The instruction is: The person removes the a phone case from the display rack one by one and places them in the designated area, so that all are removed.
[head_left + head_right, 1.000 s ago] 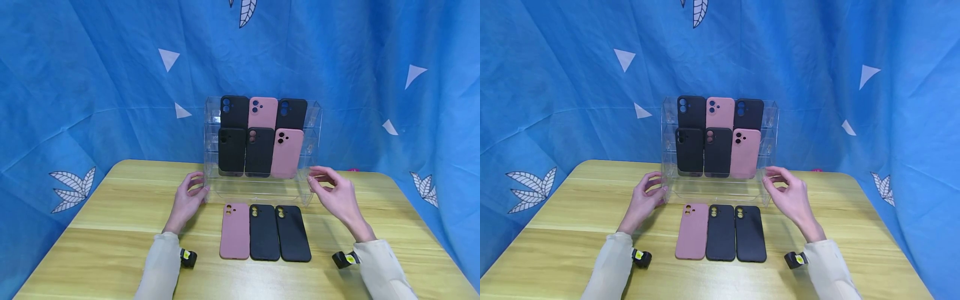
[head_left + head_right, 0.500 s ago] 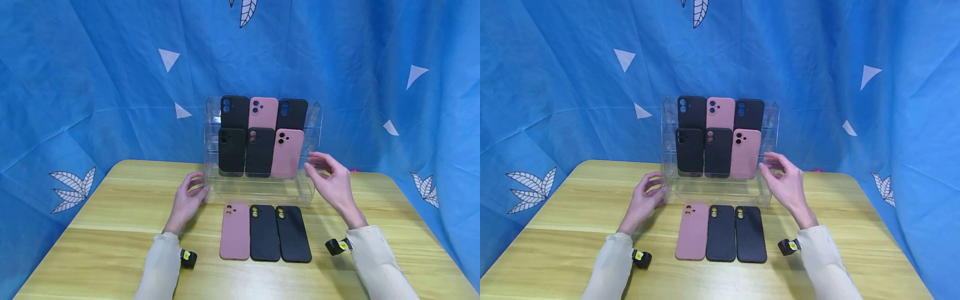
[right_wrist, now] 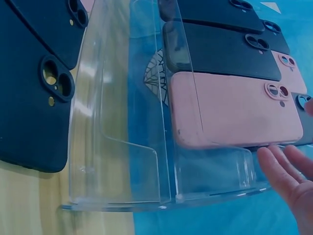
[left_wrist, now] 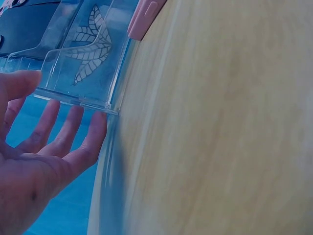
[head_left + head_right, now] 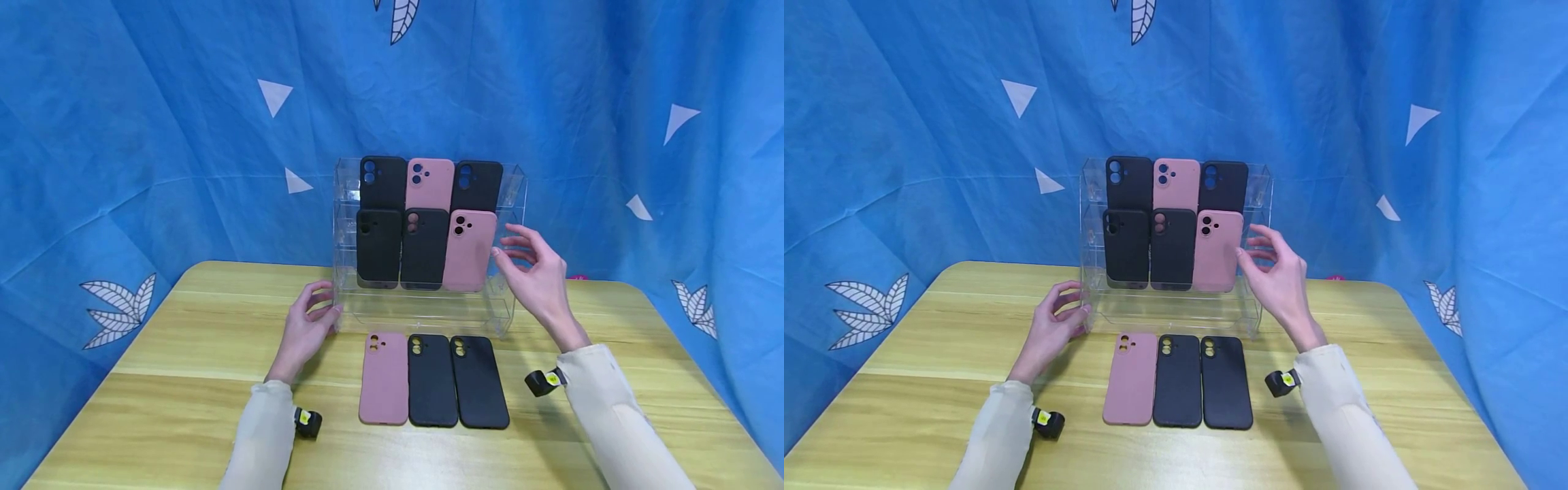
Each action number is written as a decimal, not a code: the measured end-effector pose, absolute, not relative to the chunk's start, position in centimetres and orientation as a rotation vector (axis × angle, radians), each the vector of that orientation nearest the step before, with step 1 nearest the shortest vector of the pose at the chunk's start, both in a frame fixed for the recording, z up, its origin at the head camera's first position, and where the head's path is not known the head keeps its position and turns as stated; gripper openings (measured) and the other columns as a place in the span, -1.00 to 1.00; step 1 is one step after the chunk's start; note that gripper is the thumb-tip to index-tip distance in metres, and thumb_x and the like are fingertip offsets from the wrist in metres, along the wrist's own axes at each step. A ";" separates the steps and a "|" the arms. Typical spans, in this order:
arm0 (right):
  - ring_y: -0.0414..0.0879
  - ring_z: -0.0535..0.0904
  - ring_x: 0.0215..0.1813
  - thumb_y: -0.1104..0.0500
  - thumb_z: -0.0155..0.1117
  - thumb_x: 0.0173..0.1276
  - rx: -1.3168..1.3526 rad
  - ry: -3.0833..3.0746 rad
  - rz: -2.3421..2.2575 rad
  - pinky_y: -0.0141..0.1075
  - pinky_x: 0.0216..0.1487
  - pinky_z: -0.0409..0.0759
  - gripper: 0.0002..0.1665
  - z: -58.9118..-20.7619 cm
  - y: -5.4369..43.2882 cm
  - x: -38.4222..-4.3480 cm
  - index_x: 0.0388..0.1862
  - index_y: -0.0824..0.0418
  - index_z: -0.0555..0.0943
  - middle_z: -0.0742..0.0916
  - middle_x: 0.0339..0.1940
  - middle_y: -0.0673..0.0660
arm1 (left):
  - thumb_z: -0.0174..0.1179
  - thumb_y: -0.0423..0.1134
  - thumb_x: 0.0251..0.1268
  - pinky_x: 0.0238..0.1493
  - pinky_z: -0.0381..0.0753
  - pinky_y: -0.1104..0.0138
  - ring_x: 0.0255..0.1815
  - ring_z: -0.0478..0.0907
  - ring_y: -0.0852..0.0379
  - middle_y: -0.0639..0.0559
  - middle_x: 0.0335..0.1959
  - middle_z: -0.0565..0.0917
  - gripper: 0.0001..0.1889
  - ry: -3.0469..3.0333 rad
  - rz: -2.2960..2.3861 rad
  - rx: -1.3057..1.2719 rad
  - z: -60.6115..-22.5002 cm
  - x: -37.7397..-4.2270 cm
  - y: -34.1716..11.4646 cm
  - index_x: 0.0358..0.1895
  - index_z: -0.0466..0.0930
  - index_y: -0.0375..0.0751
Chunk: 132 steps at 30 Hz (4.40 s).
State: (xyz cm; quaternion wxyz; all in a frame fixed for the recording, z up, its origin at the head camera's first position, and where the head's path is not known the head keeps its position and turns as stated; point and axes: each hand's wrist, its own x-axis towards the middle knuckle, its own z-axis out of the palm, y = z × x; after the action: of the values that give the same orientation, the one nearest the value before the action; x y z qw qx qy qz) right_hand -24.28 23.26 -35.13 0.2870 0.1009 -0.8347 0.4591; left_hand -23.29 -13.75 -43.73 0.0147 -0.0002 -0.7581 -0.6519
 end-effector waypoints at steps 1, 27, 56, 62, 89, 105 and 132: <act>-0.54 0.65 -0.09 0.13 0.36 0.43 0.267 -2.238 1.211 -0.68 -0.07 0.58 -0.47 -35.1 23.2 -24.4 0.36 0.11 0.55 0.77 0.07 0.23 | 0.22 -0.35 0.46 -0.02 0.78 0.06 0.32 0.58 -0.18 -0.14 0.33 0.54 -0.53 -2.360 -2.031 0.000 -43.7 -23.3 -13.7 0.35 0.42 0.05; 0.23 0.81 -0.14 0.13 0.33 0.45 0.135 -2.352 1.069 0.00 -0.23 0.80 -0.38 -34.5 21.6 -26.4 0.46 0.03 0.47 0.73 -0.11 0.28 | 0.21 -0.34 0.47 -0.02 0.78 0.13 0.32 0.58 -0.18 -0.19 0.37 0.51 -0.53 -2.353 -2.050 -0.001 -43.6 -23.3 -13.8 0.36 0.41 0.04; -0.61 0.62 -0.27 0.30 0.38 0.37 0.312 -2.097 1.206 -0.63 -0.34 0.66 -0.44 -32.1 21.9 -25.4 0.34 0.03 0.60 0.79 -0.15 0.31 | 0.21 -0.34 0.47 0.01 0.78 0.08 0.34 0.56 -0.20 -0.17 0.37 0.51 -0.53 -2.363 -2.042 -0.002 -43.7 -23.3 -13.8 0.37 0.41 0.04; -0.56 0.66 -0.28 0.32 0.37 0.37 0.347 -2.086 1.232 -0.60 -0.31 0.67 -0.43 -31.5 22.1 -24.8 0.34 0.05 0.60 0.77 -0.16 0.31 | 0.21 -0.36 0.46 -0.02 0.79 0.10 0.33 0.57 -0.20 -0.17 0.35 0.51 -0.52 -2.350 -2.053 0.002 -43.7 -23.3 -13.8 0.36 0.41 0.04; -0.40 0.74 -0.26 0.41 0.31 0.38 0.351 -2.164 1.431 -0.49 -0.29 0.74 -0.39 -32.7 24.0 -22.1 0.40 0.21 0.48 0.70 -0.26 -0.16 | 0.22 -0.35 0.46 -0.04 0.79 0.12 0.33 0.57 -0.21 -0.18 0.35 0.52 -0.53 -2.344 -2.045 -0.006 -43.9 -23.4 -13.8 0.35 0.42 0.04; -0.38 0.72 -0.36 0.47 0.33 0.33 0.310 -2.231 1.442 -0.50 -0.35 0.72 -0.37 -34.2 25.8 -20.2 0.38 0.25 0.48 0.71 -0.31 -0.23 | 0.20 -0.35 0.47 0.02 0.77 0.06 0.34 0.56 -0.21 -0.20 0.37 0.50 -0.53 -2.355 -2.039 -0.017 -43.7 -23.3 -13.8 0.37 0.41 0.04; -0.32 0.72 -0.38 0.58 0.17 0.29 0.249 -2.187 1.791 -0.44 -0.50 0.65 -0.36 -38.6 28.8 -17.3 0.30 0.18 0.52 0.76 -0.31 -0.14 | 0.21 -0.37 0.46 -0.06 0.79 0.10 0.32 0.58 -0.19 -0.16 0.33 0.52 -0.52 -2.347 -2.034 -0.009 -43.8 -23.2 -13.9 0.36 0.41 0.05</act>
State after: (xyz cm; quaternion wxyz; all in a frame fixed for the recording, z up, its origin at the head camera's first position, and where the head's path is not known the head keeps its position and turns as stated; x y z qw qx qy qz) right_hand -17.27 28.84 -38.60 0.1515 0.0866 -0.7618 0.6239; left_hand -23.22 -13.90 -43.82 0.0182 -0.0029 -0.7556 -0.6548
